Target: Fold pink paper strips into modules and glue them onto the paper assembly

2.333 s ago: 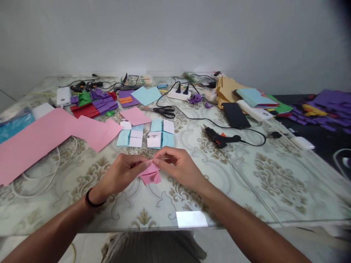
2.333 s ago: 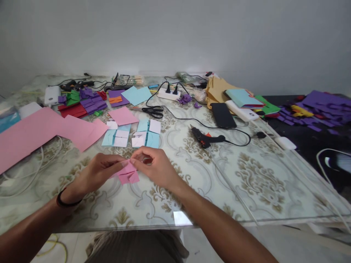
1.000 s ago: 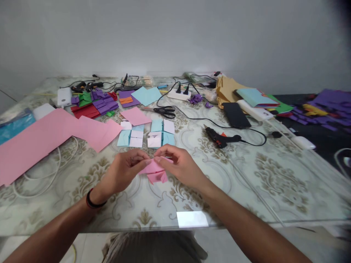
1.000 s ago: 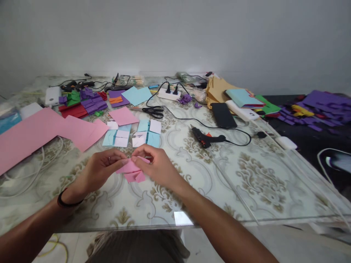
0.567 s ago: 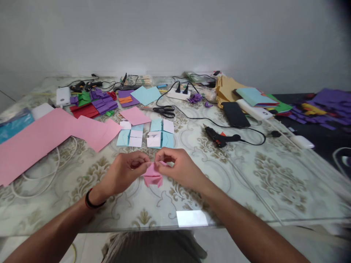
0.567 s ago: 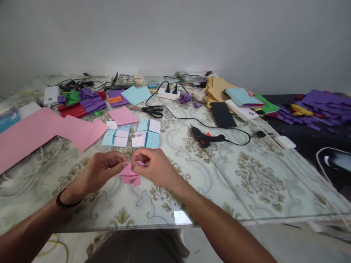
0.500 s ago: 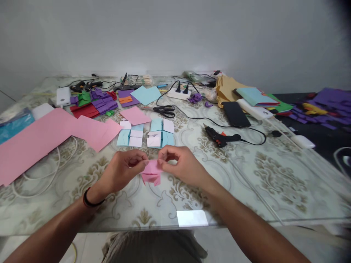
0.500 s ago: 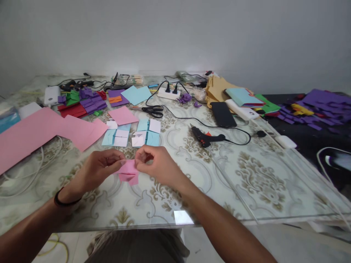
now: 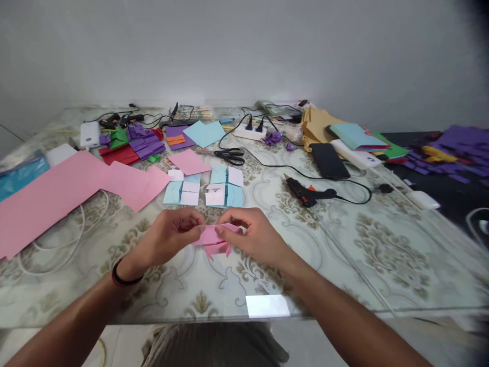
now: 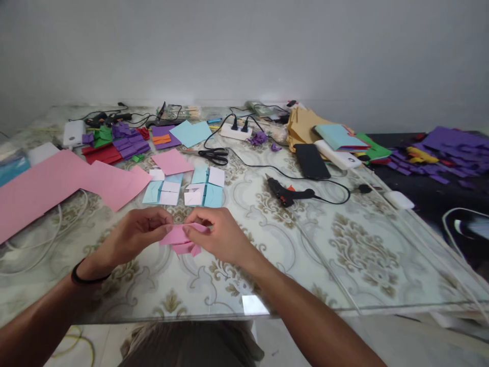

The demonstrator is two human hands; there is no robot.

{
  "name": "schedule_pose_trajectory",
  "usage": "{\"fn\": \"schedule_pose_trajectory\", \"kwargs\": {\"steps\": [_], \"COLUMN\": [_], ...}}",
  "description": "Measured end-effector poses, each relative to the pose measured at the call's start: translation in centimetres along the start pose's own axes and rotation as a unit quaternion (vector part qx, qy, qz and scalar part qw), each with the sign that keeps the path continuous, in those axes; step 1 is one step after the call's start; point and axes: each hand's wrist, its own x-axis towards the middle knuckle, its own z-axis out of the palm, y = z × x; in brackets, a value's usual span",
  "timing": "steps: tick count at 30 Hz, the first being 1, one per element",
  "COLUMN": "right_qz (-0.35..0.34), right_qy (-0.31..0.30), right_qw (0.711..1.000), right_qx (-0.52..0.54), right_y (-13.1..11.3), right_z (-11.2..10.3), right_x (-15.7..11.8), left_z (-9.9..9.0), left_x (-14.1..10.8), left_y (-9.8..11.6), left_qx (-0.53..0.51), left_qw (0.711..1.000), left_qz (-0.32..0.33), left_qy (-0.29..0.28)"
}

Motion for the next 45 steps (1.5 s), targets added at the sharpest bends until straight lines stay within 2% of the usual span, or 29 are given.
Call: {"fn": "schedule_pose_trajectory", "kwargs": {"steps": [4,8,11,16,21,25,31,36,40,45], "right_qz": [-0.005,0.004,0.004,0.017,0.071,0.084,0.098,0.129,0.143,0.106], "right_qy": [0.002,-0.03,-0.026,-0.006,-0.037,-0.038,-0.052,-0.052,-0.045,-0.035], "right_qw": [1.0,1.0,1.0,1.0,0.997,0.996,0.994,0.989,0.987,0.994], "right_qx": [0.015,0.001,-0.004,0.018,-0.005,0.012,0.021,0.044,0.05,0.017], "right_y": [0.1,0.4,0.5,0.7,0.7,0.6,0.5,0.7,0.5,0.5], "right_z": [-0.2,-0.1,0.3,0.6,0.4,0.4,0.3,0.3,0.3,0.3], "right_x": [0.0,0.0,0.1,0.1,0.1,0.1,0.3,0.3,0.3,0.4], "left_z": [-0.3,0.3,0.8,1.1,1.2,1.1,0.8,0.8,0.8,1.0], "left_x": [0.0,-0.1,-0.2,-0.3,-0.1,0.0,-0.3,0.0,0.1,0.0], "left_y": [0.3,0.4,0.3,0.2,0.2,0.3,0.2,0.1,0.1,0.1], "left_qx": [0.025,0.062,0.055,0.078,0.115,0.109,0.153,0.139,0.107,0.062], "left_qw": [1.0,0.998,0.998,0.997,0.992,0.993,0.986,0.99,0.993,0.997], "left_qz": [-0.008,0.014,0.011,0.016,0.044,0.035,0.055,0.022,0.028,0.034], "left_qy": [-0.009,-0.017,-0.023,0.005,0.04,0.033,0.036,0.032,0.041,0.039]}}
